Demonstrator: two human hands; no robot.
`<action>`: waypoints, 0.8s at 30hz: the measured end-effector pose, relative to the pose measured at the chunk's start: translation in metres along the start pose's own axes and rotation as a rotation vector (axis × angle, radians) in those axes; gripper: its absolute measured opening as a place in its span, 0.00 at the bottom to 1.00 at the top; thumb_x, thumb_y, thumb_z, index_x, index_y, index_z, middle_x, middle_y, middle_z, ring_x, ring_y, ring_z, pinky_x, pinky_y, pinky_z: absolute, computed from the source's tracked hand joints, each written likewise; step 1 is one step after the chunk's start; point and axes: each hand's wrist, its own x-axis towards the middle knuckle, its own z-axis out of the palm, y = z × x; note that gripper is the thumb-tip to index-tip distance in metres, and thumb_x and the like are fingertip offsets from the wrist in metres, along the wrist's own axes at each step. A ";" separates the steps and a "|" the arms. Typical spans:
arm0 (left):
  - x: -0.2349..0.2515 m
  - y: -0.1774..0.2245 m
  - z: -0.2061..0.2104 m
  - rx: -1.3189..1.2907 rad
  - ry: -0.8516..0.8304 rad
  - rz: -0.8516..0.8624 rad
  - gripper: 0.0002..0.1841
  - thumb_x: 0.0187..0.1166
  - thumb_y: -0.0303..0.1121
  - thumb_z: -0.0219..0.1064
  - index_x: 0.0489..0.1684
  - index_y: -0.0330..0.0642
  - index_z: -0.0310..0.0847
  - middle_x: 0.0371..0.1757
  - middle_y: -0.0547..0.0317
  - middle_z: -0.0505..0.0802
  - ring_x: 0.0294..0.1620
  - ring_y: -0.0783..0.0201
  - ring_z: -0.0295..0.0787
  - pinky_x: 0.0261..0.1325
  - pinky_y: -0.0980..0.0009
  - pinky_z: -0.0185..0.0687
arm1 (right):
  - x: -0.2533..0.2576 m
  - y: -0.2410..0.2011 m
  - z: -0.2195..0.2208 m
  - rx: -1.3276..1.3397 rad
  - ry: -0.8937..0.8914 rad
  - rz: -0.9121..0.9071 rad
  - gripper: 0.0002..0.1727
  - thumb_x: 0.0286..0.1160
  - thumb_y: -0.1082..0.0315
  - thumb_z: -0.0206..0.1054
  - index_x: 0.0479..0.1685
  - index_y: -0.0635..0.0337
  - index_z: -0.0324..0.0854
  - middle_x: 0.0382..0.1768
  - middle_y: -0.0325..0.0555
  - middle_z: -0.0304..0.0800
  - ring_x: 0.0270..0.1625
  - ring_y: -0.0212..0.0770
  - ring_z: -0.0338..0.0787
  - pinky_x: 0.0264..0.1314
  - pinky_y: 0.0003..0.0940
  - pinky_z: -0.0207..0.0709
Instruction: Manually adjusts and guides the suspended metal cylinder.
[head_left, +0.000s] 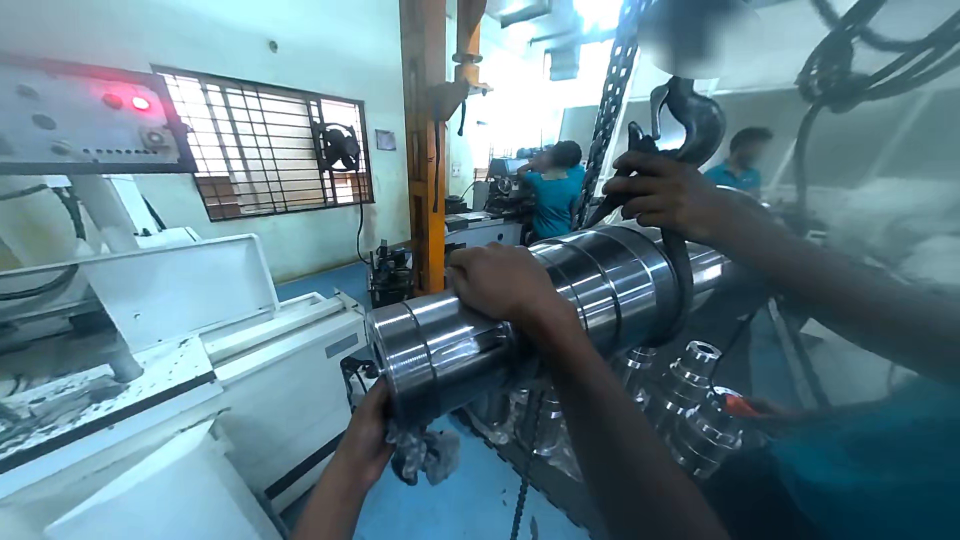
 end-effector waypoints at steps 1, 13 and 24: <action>0.000 -0.001 -0.001 0.005 -0.005 0.001 0.26 0.93 0.40 0.27 0.49 0.40 0.76 0.31 0.53 0.91 0.29 0.62 0.90 0.32 0.68 0.89 | 0.000 0.000 0.000 -0.004 -0.001 -0.001 0.20 0.91 0.52 0.50 0.55 0.50 0.87 0.47 0.50 0.92 0.57 0.54 0.90 0.54 0.58 0.77; -0.003 0.000 0.009 -0.044 0.087 0.082 0.24 0.93 0.40 0.28 0.49 0.42 0.74 0.31 0.56 0.91 0.28 0.64 0.90 0.29 0.68 0.88 | 0.001 -0.002 -0.005 0.018 -0.003 0.009 0.21 0.92 0.51 0.49 0.55 0.50 0.87 0.47 0.49 0.92 0.57 0.53 0.90 0.56 0.57 0.77; 0.008 -0.005 -0.009 -0.039 0.011 0.126 0.23 0.91 0.40 0.28 0.49 0.46 0.73 0.32 0.67 0.91 0.33 0.70 0.90 0.39 0.68 0.89 | 0.003 -0.009 -0.010 0.065 -0.078 0.057 0.24 0.93 0.48 0.46 0.61 0.51 0.84 0.55 0.52 0.91 0.64 0.55 0.87 0.67 0.59 0.75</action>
